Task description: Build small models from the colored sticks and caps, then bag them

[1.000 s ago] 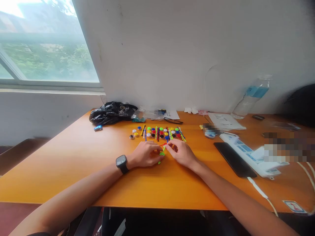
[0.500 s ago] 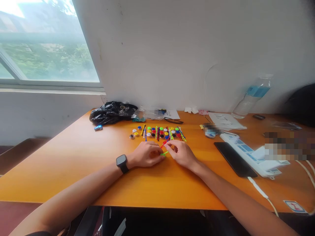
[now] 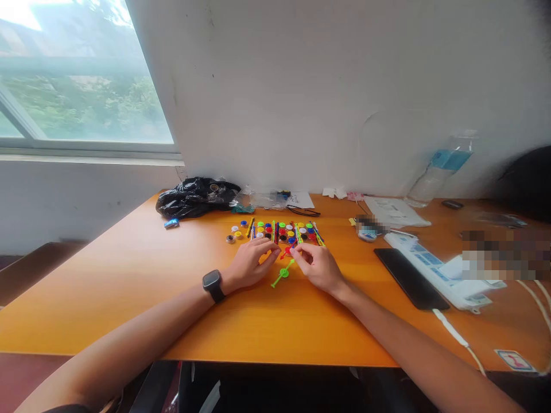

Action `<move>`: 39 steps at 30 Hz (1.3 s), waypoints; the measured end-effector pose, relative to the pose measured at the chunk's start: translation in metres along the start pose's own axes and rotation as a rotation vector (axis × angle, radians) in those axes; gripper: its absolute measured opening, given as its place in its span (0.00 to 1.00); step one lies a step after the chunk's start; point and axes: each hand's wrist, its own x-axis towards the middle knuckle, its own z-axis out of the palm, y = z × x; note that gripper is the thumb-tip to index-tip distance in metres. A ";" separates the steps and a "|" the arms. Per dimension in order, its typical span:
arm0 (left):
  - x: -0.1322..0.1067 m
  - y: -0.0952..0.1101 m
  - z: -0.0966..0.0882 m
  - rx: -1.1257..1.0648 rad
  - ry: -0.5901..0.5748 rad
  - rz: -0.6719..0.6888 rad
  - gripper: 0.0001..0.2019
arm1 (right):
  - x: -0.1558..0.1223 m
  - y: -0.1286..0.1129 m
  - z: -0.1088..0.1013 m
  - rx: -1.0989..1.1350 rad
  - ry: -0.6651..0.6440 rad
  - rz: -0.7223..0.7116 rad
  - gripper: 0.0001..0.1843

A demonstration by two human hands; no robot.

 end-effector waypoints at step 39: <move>-0.003 -0.003 0.005 0.004 -0.130 -0.008 0.11 | 0.000 0.005 0.001 -0.008 -0.117 -0.201 0.07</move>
